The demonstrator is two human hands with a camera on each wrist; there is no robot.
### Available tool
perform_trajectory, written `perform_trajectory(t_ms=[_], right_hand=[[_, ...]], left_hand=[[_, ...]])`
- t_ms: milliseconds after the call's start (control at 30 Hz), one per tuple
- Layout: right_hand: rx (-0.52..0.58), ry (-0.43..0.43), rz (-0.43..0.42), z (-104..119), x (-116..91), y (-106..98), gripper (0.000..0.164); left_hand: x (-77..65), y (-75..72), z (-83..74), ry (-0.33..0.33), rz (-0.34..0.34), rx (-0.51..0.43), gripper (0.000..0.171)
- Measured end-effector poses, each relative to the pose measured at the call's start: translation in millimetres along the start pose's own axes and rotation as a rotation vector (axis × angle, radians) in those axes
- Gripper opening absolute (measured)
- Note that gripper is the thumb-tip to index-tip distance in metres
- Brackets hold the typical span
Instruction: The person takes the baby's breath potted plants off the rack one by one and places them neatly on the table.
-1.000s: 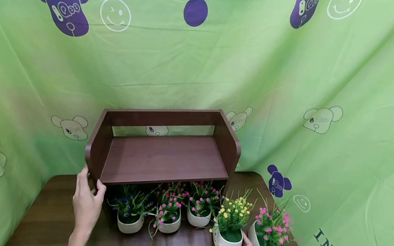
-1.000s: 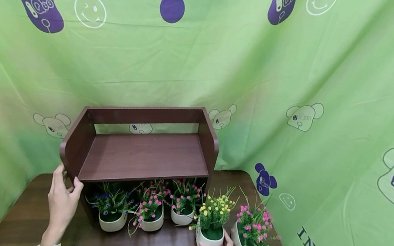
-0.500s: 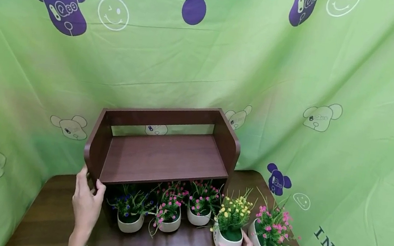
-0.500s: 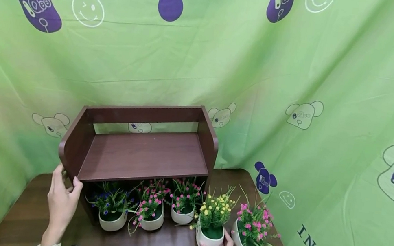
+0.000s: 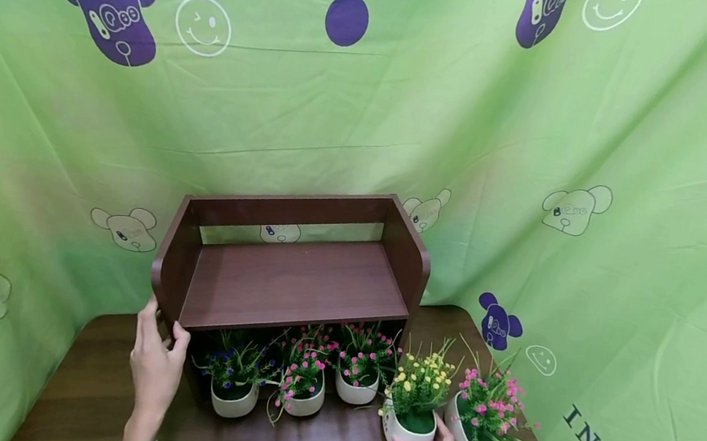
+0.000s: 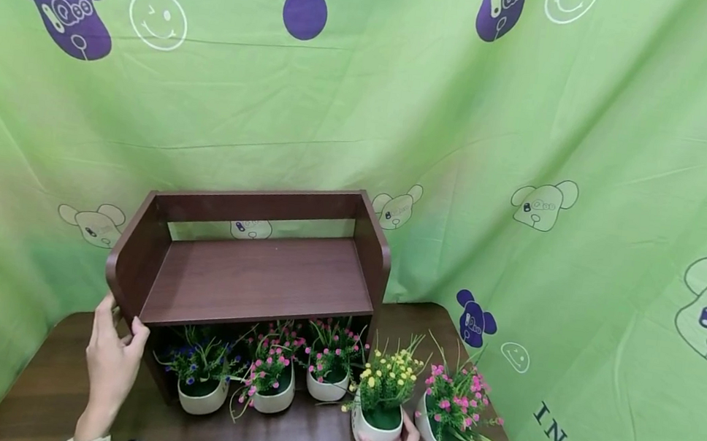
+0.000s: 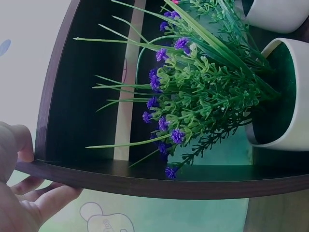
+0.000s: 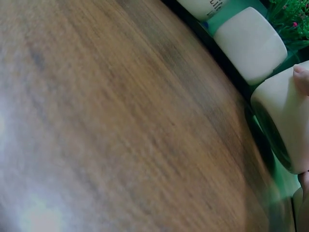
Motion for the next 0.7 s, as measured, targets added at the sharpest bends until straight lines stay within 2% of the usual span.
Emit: perform_trajectory(t_ms=[367,567,700], right_hand=[[0.032,0.036,0.017,-0.6,0.8,0.1,0.088],[0.042,0.079,0.0,-2.0,-3.3,-1.5,0.09],[0.046,0.056,0.001,0.2,-0.3,-0.9,0.088]], left_hand=[[-0.1,0.5,1.5,-0.015,0.01,0.002,0.062],[-3.6,-2.1,1.1,-0.022,0.014,0.016,0.059],[-1.5,-1.2,0.1,-0.019,0.017,0.014,0.058]])
Point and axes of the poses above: each hand's wrist, its own x-axis towards the middle knuckle, its own y-axis out of the palm, z = x × y, the point moved 1 cm from there along x, towards the middle knuckle, and after that the axes turned 7 degrees about -x, right-handed, at the moved point
